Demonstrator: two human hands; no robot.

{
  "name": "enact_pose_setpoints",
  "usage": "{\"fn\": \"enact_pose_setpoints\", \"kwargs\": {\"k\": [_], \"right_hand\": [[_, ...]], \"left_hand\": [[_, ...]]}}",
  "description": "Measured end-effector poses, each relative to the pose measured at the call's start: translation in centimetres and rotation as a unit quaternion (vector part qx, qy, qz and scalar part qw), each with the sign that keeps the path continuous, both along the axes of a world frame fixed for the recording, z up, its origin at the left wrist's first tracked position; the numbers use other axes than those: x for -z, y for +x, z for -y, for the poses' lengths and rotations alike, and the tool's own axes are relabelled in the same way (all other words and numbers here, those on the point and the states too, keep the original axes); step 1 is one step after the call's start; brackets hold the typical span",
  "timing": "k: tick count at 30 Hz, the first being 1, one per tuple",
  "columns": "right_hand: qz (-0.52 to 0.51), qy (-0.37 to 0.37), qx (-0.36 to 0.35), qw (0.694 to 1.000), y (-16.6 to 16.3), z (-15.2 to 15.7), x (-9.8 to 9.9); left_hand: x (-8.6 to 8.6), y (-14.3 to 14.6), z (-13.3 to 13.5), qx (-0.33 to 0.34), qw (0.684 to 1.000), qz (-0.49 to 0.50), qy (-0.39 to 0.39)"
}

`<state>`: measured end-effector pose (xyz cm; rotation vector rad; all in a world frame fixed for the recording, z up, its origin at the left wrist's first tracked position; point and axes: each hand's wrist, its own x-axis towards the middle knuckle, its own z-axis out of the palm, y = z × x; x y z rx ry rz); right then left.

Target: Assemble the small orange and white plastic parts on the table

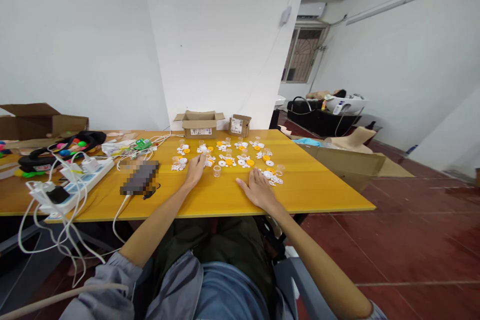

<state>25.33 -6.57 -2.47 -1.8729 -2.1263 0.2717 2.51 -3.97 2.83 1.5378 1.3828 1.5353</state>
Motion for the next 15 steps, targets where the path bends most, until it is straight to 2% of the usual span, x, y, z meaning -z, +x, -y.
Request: {"fn": "enact_pose_setpoints", "kwargs": {"k": [9, 15], "right_hand": [[0.005, 0.004, 0.015, 1.0, 1.5, -0.3, 0.4], [0.021, 0.047, 0.021, 0.998, 1.3, 0.0, 0.4]], "left_hand": [[0.4, -0.2, -0.3, 0.008, 1.0, -0.005, 0.01], [0.8, -0.3, -0.7, -0.005, 1.0, 0.019, 0.001]]}}
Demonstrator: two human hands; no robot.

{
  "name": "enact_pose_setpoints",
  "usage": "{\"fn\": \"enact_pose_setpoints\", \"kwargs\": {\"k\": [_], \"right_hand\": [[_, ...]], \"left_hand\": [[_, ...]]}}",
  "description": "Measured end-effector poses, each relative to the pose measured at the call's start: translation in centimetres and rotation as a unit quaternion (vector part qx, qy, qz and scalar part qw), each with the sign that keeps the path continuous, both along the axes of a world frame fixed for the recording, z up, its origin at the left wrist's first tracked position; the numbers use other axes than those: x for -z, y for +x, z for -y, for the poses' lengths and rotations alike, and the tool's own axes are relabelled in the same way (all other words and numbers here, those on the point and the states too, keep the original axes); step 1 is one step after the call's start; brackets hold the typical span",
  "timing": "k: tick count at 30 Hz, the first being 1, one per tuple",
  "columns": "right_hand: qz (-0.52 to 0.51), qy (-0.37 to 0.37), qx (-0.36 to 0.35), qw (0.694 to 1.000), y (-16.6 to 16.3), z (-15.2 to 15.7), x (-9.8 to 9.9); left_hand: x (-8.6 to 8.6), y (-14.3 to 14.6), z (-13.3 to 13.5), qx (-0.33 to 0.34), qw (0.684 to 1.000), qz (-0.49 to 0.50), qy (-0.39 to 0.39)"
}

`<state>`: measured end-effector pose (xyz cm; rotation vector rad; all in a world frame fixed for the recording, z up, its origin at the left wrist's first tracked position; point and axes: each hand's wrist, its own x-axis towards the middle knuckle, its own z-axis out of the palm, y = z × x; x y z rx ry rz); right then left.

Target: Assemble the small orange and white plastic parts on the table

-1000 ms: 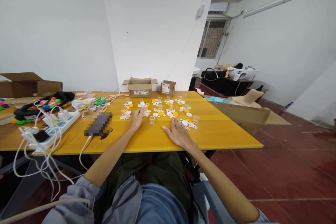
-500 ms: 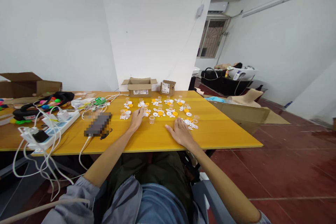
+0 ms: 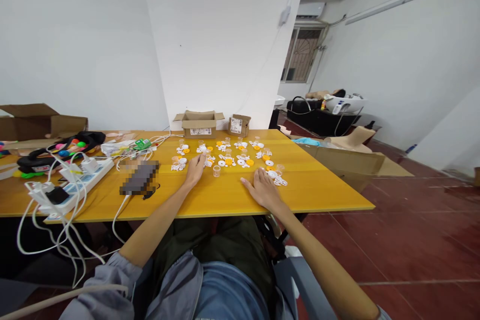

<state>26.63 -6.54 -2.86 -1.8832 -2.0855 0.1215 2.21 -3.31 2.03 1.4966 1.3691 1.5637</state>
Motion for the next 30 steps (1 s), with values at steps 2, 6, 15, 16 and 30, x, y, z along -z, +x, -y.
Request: {"fn": "enact_pose_setpoints", "kwargs": {"k": [2, 6, 15, 16, 30], "right_hand": [[0.016, 0.04, -0.002, 0.999, -0.3, 0.4, -0.6], [0.064, 0.136, -0.017, 0.988, -0.2, 0.9, -2.3], [0.129, 0.139, -0.001, 0.982, 2.2, -0.4, -3.0], [0.131, 0.142, -0.003, 0.981, 2.4, -0.4, -3.0], [0.192, 0.115, -0.007, 0.975, 4.9, -0.6, -3.9]], "left_hand": [[0.0, 0.0, 0.0, 0.0, 1.0, -0.009, 0.002], [-0.3, 0.0, 0.3, 0.009, 0.999, -0.029, 0.011], [-0.3, -0.1, 0.3, 0.005, 1.0, -0.026, -0.007], [-0.2, -0.1, 0.3, 0.007, 1.0, -0.026, -0.006], [0.0, -0.1, 0.2, 0.027, 0.998, -0.05, 0.036]]}}
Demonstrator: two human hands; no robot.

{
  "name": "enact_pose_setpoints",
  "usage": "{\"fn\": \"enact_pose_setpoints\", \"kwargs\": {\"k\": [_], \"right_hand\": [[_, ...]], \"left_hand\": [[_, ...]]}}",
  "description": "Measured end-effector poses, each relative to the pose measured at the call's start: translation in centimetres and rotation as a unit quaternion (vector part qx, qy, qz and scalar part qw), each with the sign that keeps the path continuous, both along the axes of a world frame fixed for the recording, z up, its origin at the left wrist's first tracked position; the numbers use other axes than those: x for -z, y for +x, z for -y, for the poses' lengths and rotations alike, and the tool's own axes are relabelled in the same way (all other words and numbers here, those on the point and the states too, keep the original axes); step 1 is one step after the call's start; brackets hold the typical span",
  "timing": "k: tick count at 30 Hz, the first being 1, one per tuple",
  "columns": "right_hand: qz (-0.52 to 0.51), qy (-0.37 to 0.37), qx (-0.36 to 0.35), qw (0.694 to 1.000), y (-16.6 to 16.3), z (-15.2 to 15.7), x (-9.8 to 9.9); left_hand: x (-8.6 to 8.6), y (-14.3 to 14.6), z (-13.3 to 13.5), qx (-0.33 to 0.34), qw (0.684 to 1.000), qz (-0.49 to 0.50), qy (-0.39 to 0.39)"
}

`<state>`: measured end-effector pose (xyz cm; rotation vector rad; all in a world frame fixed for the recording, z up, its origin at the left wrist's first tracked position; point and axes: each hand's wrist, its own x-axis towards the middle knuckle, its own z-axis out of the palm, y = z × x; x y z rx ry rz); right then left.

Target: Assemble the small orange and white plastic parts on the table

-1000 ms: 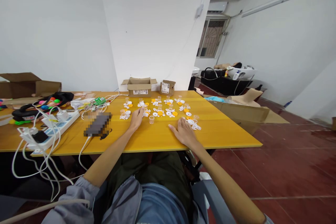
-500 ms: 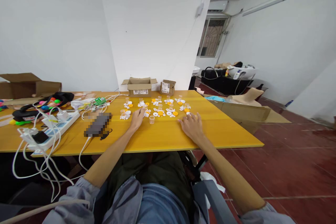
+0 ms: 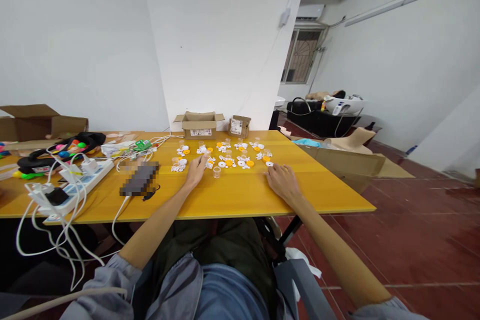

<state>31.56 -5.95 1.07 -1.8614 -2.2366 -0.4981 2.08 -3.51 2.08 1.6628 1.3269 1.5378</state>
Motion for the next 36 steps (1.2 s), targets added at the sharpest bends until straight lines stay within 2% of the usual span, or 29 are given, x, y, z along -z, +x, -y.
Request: {"fn": "enact_pose_setpoints", "kwargs": {"k": [4, 9, 15, 19, 32, 36], "right_hand": [[0.01, -0.002, 0.018, 1.0, 0.9, -0.3, 0.1], [0.014, 0.043, 0.009, 0.999, 2.7, -1.2, 1.1], [0.02, 0.123, -0.07, 0.99, 3.2, -2.0, 1.8], [0.036, 0.117, -0.096, 0.988, 3.3, -2.4, 1.9], [0.054, 0.129, -0.092, 0.986, 6.1, -4.1, 2.3], [0.061, 0.154, -0.097, 0.981, 6.8, -4.7, 2.2]], "left_hand": [[-0.2, 0.1, 0.2, -0.003, 1.0, 0.011, -0.01], [-0.5, 0.3, 0.4, -0.01, 1.0, -0.002, -0.021], [-0.4, 0.3, 0.5, -0.008, 1.0, -0.023, -0.011], [-0.3, 0.3, 0.4, -0.003, 1.0, -0.021, -0.009], [0.0, 0.3, 0.1, 0.003, 1.0, -0.016, -0.012], [-0.2, 0.4, 0.3, 0.005, 1.0, -0.023, -0.014]]}}
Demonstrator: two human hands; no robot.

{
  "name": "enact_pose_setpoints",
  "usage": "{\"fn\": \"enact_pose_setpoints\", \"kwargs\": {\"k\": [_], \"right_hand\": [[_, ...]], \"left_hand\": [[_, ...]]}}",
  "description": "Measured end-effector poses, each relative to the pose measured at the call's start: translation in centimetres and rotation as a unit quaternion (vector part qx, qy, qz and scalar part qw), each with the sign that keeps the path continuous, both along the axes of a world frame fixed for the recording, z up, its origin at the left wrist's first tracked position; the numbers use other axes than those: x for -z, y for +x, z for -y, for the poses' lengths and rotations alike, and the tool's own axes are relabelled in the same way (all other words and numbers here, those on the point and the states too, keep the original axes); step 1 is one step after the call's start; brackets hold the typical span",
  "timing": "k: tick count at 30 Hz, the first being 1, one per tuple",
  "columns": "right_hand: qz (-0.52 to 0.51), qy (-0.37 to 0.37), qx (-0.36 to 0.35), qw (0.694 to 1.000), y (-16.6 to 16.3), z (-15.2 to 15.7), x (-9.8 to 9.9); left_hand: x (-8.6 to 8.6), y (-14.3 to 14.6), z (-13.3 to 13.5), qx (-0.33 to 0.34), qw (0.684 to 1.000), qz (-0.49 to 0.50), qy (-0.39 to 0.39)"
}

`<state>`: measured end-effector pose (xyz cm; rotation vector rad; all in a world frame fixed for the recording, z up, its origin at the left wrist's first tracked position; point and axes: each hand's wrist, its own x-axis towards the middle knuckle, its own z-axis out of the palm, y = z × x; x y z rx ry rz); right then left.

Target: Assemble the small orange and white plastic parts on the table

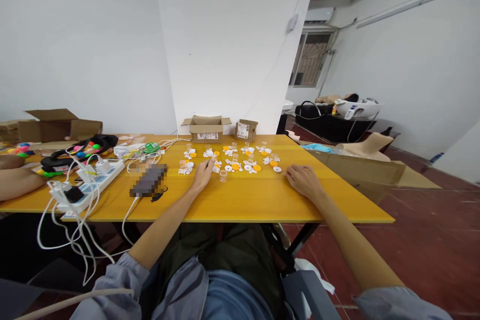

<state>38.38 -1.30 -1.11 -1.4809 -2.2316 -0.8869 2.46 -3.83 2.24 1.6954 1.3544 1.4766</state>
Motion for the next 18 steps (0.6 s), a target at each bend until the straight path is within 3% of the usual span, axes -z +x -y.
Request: {"fn": "enact_pose_setpoints", "kwargs": {"k": [5, 9, 15, 18], "right_hand": [[0.0, 0.082, -0.04, 0.996, -0.3, 0.4, -0.5], [-0.034, 0.128, -0.109, 0.985, -3.9, 0.8, -0.8], [-0.117, 0.05, -0.237, 0.963, -13.9, 1.3, -0.8], [-0.171, 0.0, -0.264, 0.949, -18.1, 1.6, -1.2]], "left_hand": [[-0.1, 0.1, 0.1, 0.008, 1.0, -0.01, 0.015], [0.1, 0.0, 0.0, 0.022, 0.999, -0.015, 0.023], [0.4, -0.2, -0.2, 0.031, 0.999, -0.014, 0.032], [0.2, -0.2, -0.2, 0.034, 0.999, -0.012, 0.031]]}}
